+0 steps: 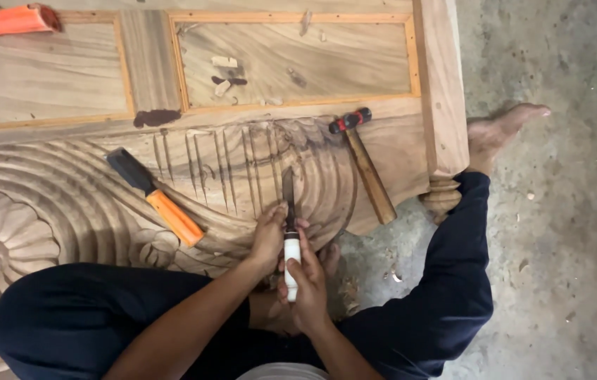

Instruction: The person carves a wooden headboard by striking a chisel with a hammer and then uses the chisel by hand to refine the design.

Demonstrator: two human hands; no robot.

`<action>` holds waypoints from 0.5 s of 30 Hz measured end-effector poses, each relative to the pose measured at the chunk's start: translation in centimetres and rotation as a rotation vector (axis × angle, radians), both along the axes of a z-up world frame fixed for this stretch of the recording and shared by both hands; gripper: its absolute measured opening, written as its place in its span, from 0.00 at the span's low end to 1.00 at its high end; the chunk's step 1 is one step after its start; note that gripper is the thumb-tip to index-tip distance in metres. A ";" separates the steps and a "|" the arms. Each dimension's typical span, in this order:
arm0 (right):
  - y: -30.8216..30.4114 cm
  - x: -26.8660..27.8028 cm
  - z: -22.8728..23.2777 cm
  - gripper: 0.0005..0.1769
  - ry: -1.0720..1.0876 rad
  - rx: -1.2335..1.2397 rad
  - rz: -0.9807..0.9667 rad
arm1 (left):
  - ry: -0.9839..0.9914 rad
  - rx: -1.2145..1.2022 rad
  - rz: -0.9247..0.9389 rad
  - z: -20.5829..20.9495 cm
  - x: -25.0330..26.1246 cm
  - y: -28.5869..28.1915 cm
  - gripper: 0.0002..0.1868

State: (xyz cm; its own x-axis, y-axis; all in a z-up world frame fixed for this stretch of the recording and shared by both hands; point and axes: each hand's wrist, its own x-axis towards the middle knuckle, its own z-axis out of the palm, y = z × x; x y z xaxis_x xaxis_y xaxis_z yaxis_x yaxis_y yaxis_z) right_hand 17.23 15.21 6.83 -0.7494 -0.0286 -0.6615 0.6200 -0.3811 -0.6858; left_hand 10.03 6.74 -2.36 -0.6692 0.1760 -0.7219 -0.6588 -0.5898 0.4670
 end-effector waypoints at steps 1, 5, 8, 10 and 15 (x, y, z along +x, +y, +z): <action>0.0 0.0 -0.3 0.40 0.001 0.000 0.000 | 0.001 0.000 0.000 -0.3 -0.1 0.1 0.16; 0.0 0.0 -0.7 0.39 0.052 0.010 0.005 | -0.018 0.014 0.069 -1.0 -0.4 0.6 0.16; 0.3 -0.5 -1.5 0.39 0.085 0.039 0.033 | -0.015 0.016 0.105 -1.8 -0.9 0.9 0.15; 0.5 -2.0 -1.7 0.40 0.105 0.068 0.064 | -0.007 0.021 0.135 -0.1 -2.0 0.8 0.15; -0.3 -6.0 -0.8 0.39 0.410 0.150 0.124 | -0.189 0.096 0.138 10.4 -8.2 -2.7 0.24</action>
State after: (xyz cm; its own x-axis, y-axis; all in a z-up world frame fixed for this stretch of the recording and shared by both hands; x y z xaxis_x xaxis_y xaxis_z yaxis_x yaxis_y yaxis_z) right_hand 11.20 14.89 6.07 -0.9474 -0.0611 -0.3142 0.3200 -0.1993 -0.9262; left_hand 1.83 4.00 8.03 -0.5461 0.1664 -0.8210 -0.6392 -0.7162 0.2800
